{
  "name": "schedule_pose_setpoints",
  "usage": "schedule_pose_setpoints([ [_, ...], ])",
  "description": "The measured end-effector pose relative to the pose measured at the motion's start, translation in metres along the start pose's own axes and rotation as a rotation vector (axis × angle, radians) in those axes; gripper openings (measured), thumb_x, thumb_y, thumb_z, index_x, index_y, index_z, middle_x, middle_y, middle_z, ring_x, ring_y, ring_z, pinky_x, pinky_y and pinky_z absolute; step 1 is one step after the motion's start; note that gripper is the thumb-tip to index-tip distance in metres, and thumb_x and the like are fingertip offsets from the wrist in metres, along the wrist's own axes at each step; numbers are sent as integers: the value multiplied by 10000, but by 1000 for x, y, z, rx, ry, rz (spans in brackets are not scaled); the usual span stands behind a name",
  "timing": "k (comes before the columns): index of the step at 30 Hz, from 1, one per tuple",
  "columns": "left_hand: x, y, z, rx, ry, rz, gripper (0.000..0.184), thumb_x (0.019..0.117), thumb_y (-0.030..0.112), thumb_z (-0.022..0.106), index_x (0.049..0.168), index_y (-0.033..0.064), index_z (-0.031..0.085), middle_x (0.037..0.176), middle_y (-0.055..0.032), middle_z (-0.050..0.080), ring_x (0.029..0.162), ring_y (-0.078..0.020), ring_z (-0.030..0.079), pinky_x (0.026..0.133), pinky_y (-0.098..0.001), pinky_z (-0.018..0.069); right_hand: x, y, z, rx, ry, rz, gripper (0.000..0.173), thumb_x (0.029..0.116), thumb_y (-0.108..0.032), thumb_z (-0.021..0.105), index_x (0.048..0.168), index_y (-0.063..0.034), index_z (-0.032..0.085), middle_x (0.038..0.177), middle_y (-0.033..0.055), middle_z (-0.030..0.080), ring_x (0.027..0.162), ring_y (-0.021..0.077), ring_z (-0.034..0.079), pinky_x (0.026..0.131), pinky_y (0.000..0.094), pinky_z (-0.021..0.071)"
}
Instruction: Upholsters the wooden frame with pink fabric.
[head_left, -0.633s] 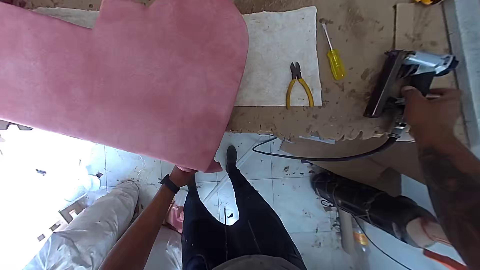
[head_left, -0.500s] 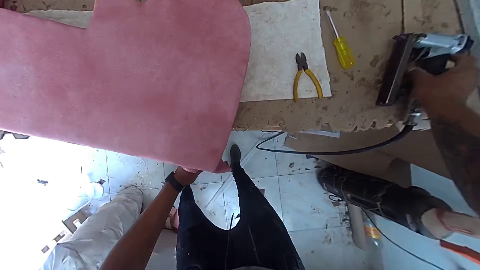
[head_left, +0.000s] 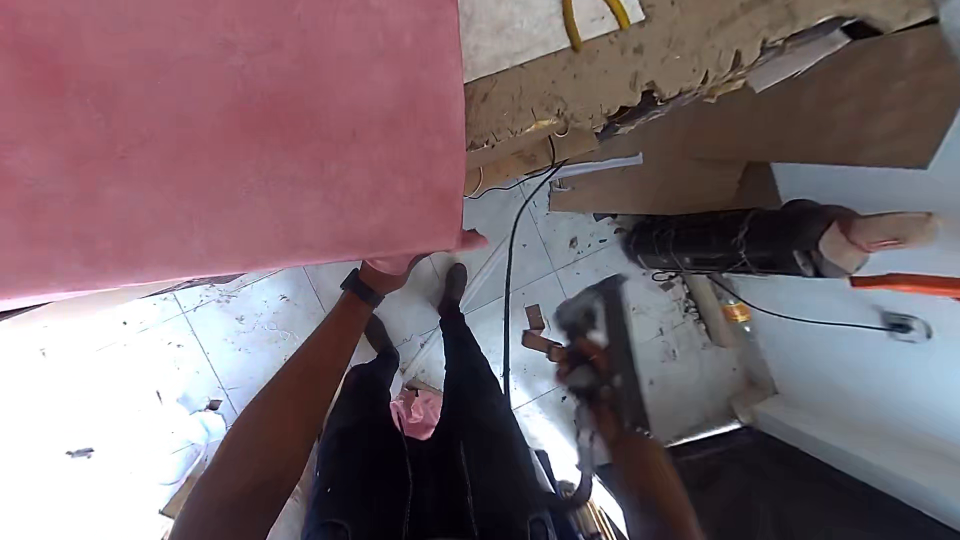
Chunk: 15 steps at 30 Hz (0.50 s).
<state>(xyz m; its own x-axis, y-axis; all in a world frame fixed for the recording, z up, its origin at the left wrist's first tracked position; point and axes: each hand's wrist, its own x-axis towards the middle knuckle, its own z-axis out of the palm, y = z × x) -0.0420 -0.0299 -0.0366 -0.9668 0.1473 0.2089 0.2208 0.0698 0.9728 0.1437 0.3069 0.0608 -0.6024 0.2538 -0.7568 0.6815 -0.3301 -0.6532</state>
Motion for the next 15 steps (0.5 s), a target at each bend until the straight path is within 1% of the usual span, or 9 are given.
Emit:
schedule_pose_setpoints([
  [2, 0, -12, -7, 181, -14, 115, 244, 914, 179, 759, 1055, -19, 739, 1025, -95, 754, 1039, -85, 699, 982, -301, 552, -23, 40, 53, 179, -45, 146, 277, 1091, -228, 378, 1171, -30, 554, 828, 80, 686, 624, 165, 669, 544, 315, 591],
  [3, 3, -12, -8, 180, -23, 142, 230, 923, 170, 749, 1050, -21, 739, 1022, -94, 753, 1036, -82, 700, 980, -298, 555, -31, 53, 75, 274, -118, 190, 299, 1087, -246, 388, 1192, -12, 542, 835, 105, 686, 603, 186, 666, 519, 329, 593],
  [5, 14, 7, -4, -13, -46, 121, 174, 926, 89, 723, 1079, 5, 737, 1077, -29, 749, 1093, -52, 676, 1020, -287, 537, -31, 69, 108, 360, -294, 244, 375, 1061, -324, 430, 1233, -1, 511, 833, 123, 667, 554, 202, 648, 480, 350, 588],
  [6, 21, 15, 0, -132, -51, 124, 176, 928, 53, 707, 1100, 34, 740, 1111, 10, 754, 1121, -39, 671, 1039, -289, 534, -27, 71, 123, 359, -372, 262, 437, 1054, -364, 409, 1286, -2, 485, 837, 122, 659, 549, 205, 645, 480, 356, 590],
  [8, 26, 15, 3, -141, -31, 156, 194, 912, 49, 724, 1105, 32, 737, 1113, 18, 751, 1123, -32, 668, 1041, -283, 529, -20, 68, 153, 364, -450, 291, 507, 1065, -375, 281, 1363, -14, 477, 810, 107, 642, 535, 194, 642, 470, 342, 590],
  [10, 27, -1, 3, -22, -19, 169, 208, 904, 103, 757, 1090, 16, 730, 1082, -6, 750, 1098, -43, 680, 1024, -288, 544, -2, 70, 170, 399, -495, 305, 546, 1083, -403, 197, 1382, -45, 481, 765, 102, 636, 513, 197, 638, 456, 340, 582],
  [11, 26, -10, 3, 49, -11, 167, 207, 901, 144, 775, 1059, 17, 735, 1038, -12, 755, 1055, -38, 693, 993, -280, 560, 10, 75, 172, 419, -527, 303, 553, 1090, -434, 191, 1382, -67, 484, 753, 105, 637, 512, 207, 645, 453, 353, 588],
  [13, 27, -15, 1, 110, -1, 187, 156, 879, 113, 772, 995, 14, 741, 961, -7, 762, 973, -19, 706, 936, -246, 570, 28, 80, 174, 465, -576, 302, 533, 1099, -469, 260, 1408, -98, 486, 744, 114, 644, 513, 225, 658, 450, 373, 596],
  [15, 30, -20, -2, 54, -16, 214, 130, 877, 79, 778, 990, 26, 743, 958, 15, 761, 968, -11, 705, 937, -234, 571, 34, 71, 176, 435, -612, 278, 527, 1096, -468, 297, 1427, -94, 464, 745, 121, 645, 529, 223, 668, 466, 358, 599],
])
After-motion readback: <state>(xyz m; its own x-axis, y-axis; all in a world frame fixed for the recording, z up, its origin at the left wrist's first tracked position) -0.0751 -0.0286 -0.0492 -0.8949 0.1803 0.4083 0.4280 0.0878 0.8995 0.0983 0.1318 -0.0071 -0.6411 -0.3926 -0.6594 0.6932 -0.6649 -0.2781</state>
